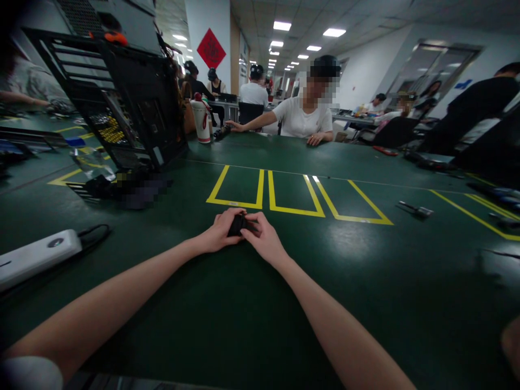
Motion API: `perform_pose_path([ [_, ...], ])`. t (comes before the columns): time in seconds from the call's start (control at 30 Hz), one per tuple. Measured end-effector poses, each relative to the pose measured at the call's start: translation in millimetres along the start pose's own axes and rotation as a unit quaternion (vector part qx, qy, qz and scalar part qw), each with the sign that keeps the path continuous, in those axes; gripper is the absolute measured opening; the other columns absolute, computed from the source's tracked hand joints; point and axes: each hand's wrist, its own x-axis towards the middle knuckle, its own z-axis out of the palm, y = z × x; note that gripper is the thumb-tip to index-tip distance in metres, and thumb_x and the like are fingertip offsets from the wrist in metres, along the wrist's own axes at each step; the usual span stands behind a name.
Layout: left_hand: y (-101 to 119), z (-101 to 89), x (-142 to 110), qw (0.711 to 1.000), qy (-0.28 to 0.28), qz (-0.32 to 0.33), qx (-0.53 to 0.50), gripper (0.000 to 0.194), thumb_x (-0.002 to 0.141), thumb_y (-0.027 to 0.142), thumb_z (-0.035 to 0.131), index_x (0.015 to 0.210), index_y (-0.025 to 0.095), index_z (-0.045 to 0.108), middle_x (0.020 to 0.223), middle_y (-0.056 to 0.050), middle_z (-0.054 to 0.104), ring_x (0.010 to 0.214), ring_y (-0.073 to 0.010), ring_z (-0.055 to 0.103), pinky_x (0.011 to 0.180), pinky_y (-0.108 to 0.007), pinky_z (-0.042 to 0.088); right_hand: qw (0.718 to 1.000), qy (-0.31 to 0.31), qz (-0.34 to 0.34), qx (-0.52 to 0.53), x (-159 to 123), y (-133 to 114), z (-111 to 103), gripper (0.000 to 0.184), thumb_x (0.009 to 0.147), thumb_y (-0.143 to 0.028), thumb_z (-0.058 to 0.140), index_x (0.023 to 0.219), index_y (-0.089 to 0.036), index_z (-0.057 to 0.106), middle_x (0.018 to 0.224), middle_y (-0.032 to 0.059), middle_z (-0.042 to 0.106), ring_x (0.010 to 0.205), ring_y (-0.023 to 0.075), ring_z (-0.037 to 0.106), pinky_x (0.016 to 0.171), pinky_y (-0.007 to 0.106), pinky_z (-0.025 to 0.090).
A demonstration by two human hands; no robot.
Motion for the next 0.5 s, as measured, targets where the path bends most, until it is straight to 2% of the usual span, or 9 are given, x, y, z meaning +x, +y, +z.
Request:
perform_pose_path([
  [0.13,1.1,-0.5,0.0,1.000,-0.002,-0.005,-0.008,0.059,0.076,0.027,0.058,0.125,0.024,0.026,0.125,-0.010,0.040,0.111,-0.0284,0.043,0.091,-0.045,0.033,1.000,0.004,-0.007,-0.022,1.4,-1.0,1.0,0.029,0.075,-0.015,0.057,0.101,-0.025,0.048,0.110,0.0026,0.050,0.111,0.0210,0.050,0.089,0.041,0.048],
  [0.27,-1.0,1.6,0.0,1.000,0.009,0.002,0.002,0.061,0.074,0.024,0.059,0.125,0.023,0.026,0.124,-0.010,0.040,0.110,-0.0277,0.043,0.090,-0.044,0.034,0.997,0.006,-0.041,-0.061,0.2,-2.0,1.8,0.041,0.072,-0.009,0.055,0.109,-0.026,0.047,0.117,0.0030,0.043,0.116,0.0196,0.045,0.096,0.040,0.043],
  [0.37,-4.2,4.3,0.8,1.000,0.011,0.006,0.006,0.062,0.074,0.024,0.060,0.125,0.023,0.026,0.124,-0.010,0.040,0.110,-0.0275,0.043,0.090,-0.044,0.034,0.996,0.002,-0.054,-0.066,-0.7,-1.3,1.6,0.037,0.072,-0.009,0.056,0.105,-0.025,0.049,0.115,0.0027,0.044,0.114,0.0186,0.046,0.099,0.039,0.041],
  [0.5,-6.3,6.9,1.8,1.000,0.020,0.003,0.006,0.062,0.074,0.027,0.060,0.125,0.024,0.026,0.124,-0.009,0.041,0.111,-0.0281,0.043,0.090,-0.044,0.033,1.000,-0.014,-0.025,-0.012,0.7,1.2,0.0,0.026,0.076,-0.017,0.056,0.100,-0.024,0.049,0.111,0.0027,0.050,0.111,0.0192,0.051,0.095,0.040,0.044],
])
